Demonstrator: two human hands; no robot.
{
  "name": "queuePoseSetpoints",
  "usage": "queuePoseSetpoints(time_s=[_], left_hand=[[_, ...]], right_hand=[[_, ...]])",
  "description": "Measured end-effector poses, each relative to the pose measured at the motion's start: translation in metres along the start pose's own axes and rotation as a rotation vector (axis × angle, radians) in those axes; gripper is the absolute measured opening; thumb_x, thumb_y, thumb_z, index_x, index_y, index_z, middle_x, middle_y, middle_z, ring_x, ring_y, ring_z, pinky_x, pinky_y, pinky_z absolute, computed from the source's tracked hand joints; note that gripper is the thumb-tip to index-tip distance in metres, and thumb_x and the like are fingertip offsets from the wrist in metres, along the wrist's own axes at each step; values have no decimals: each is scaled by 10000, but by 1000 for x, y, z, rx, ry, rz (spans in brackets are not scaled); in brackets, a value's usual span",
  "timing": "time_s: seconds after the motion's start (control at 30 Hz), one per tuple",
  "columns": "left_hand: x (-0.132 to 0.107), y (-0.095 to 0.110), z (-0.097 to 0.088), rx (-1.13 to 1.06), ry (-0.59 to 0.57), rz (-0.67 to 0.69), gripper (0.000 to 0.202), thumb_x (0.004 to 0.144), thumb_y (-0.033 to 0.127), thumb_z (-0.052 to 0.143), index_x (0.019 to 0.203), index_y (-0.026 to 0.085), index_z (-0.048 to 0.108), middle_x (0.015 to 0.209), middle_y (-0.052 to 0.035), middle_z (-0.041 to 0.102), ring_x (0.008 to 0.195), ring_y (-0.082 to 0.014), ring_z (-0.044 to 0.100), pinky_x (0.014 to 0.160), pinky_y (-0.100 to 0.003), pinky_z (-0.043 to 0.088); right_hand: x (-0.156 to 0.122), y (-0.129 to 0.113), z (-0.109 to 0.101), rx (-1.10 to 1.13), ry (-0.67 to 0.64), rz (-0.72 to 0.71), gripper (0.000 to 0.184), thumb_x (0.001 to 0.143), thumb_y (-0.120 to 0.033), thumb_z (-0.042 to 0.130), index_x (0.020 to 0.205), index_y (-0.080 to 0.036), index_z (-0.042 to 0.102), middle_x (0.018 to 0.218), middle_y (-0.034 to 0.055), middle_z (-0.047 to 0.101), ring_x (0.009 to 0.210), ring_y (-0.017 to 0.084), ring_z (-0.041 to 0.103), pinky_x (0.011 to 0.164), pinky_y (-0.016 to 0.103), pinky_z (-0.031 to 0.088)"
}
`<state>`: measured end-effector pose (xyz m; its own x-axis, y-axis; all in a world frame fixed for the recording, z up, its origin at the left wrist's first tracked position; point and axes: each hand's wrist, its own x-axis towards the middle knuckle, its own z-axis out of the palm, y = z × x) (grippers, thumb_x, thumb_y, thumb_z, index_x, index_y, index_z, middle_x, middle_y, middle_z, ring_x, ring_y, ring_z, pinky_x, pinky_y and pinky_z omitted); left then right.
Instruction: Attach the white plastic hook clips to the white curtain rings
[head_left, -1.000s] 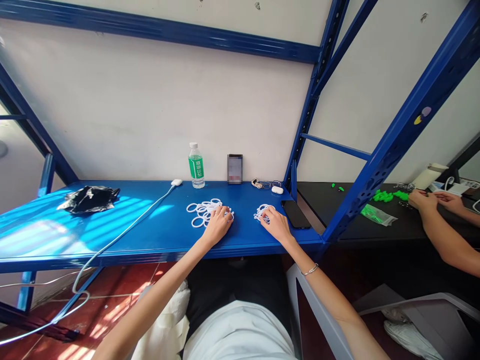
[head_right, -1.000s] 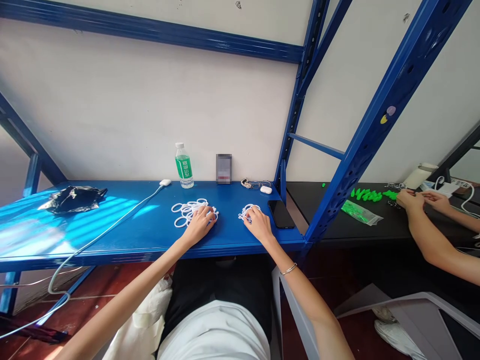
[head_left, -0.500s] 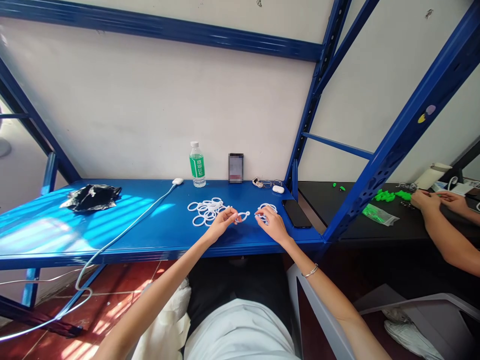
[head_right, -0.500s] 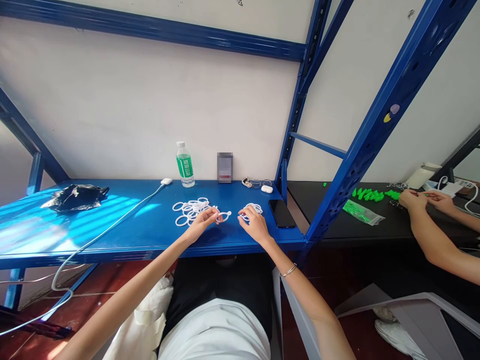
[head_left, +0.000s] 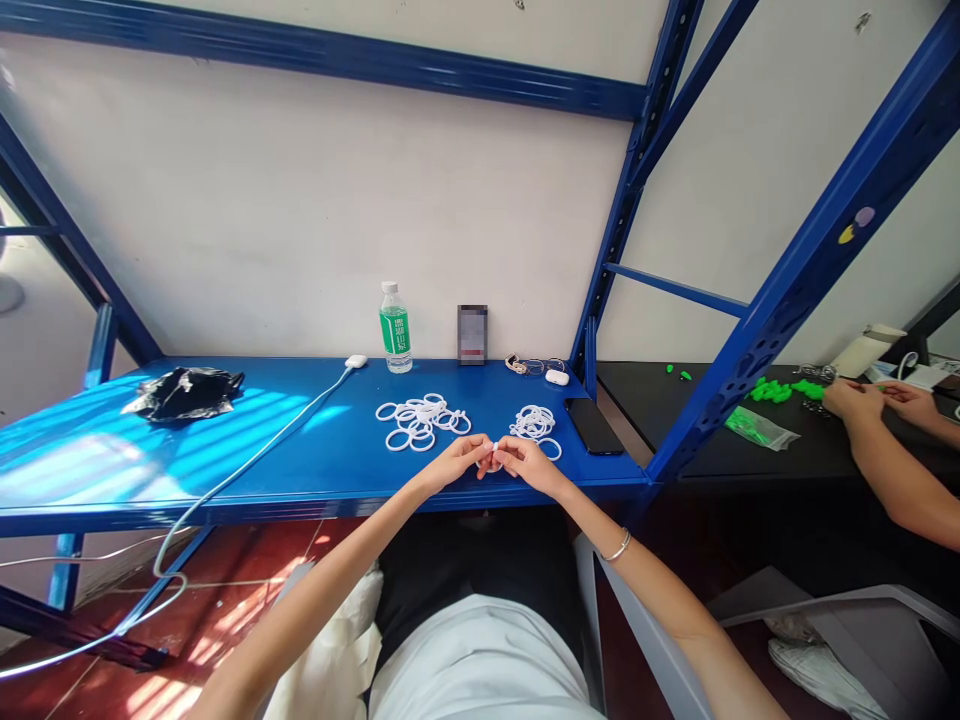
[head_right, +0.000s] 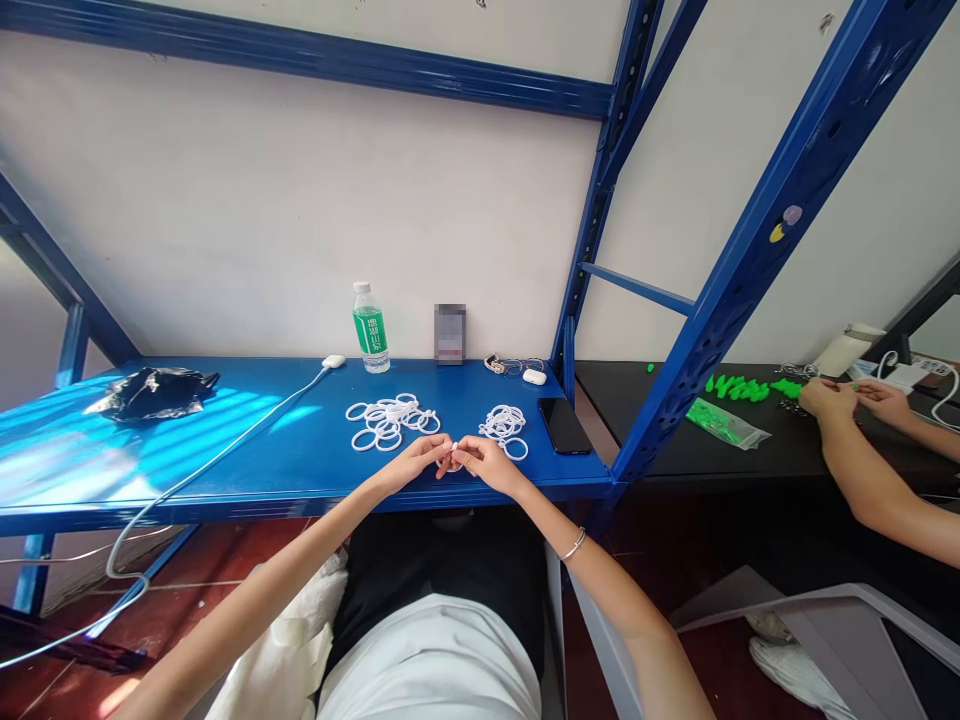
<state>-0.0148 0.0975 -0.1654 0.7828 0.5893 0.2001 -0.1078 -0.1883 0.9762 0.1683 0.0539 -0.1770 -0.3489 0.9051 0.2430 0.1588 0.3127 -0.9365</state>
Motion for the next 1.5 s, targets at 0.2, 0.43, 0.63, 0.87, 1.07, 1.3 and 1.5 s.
queuePoseSetpoints(time_s=[0.2, 0.43, 0.63, 0.87, 1.07, 1.3, 1.5], left_hand=[[1, -7, 0, -112, -11, -44, 411, 858, 508, 522, 642, 161, 479, 449, 78, 335, 476, -80, 300, 631, -247, 334], [2, -4, 6, -193, -29, -77, 463, 833, 500, 527, 547, 177, 358, 489, 56, 318, 523, -91, 273, 593, -262, 273], [3, -3, 9, -230, -36, -75, 464, 849, 479, 500, 532, 188, 325, 493, 42, 334, 545, -105, 301, 602, -273, 293], [4, -2, 8, -275, 18, -18, 447, 860, 455, 462, 527, 199, 311, 505, 35, 344, 572, -120, 391, 719, -309, 406], [0, 3, -9, 459, 139, 186, 277, 883, 397, 464, 982, 176, 597, 1064, -95, 603, 1035, -238, 540, 883, -373, 450], [0, -24, -23, 1314, 234, 203, 276, 930, 277, 404, 1109, 167, 582, 1188, -138, 551, 1152, -305, 470, 949, -498, 408], [3, -30, -27, 1307, 254, 202, 258, 918, 159, 361, 1078, 163, 564, 1055, -125, 548, 994, -265, 515, 855, -431, 457]], right_hand=[[0, -8, 3, 286, -109, 100, 416, 852, -539, 559, 688, -167, 467, 600, -32, 432, 523, 80, 316, 498, 237, 188], [5, 3, 3, 485, -104, 101, 481, 845, -509, 566, 560, -178, 364, 547, -45, 312, 525, 89, 267, 527, 256, 202], [7, 7, 3, 573, -70, 96, 475, 840, -464, 541, 513, -187, 336, 506, -39, 308, 512, 100, 286, 543, 262, 255], [7, 2, 4, 616, -92, 35, 450, 859, -437, 463, 502, -188, 349, 537, -18, 336, 530, 113, 317, 556, 266, 310], [-1, -5, -10, -158, 215, -117, 297, 906, -393, 468, 731, -181, 580, 708, 22, 519, 629, 140, 450, 575, 265, 321], [-6, -1, -33, -1033, 434, -192, 228, 903, -291, 472, 712, -196, 552, 775, 66, 595, 702, 182, 519, 569, 274, 322], [-5, 9, -34, -1130, 392, -155, 201, 854, -271, 554, 669, -198, 531, 768, 54, 582, 668, 165, 496, 523, 257, 293]])
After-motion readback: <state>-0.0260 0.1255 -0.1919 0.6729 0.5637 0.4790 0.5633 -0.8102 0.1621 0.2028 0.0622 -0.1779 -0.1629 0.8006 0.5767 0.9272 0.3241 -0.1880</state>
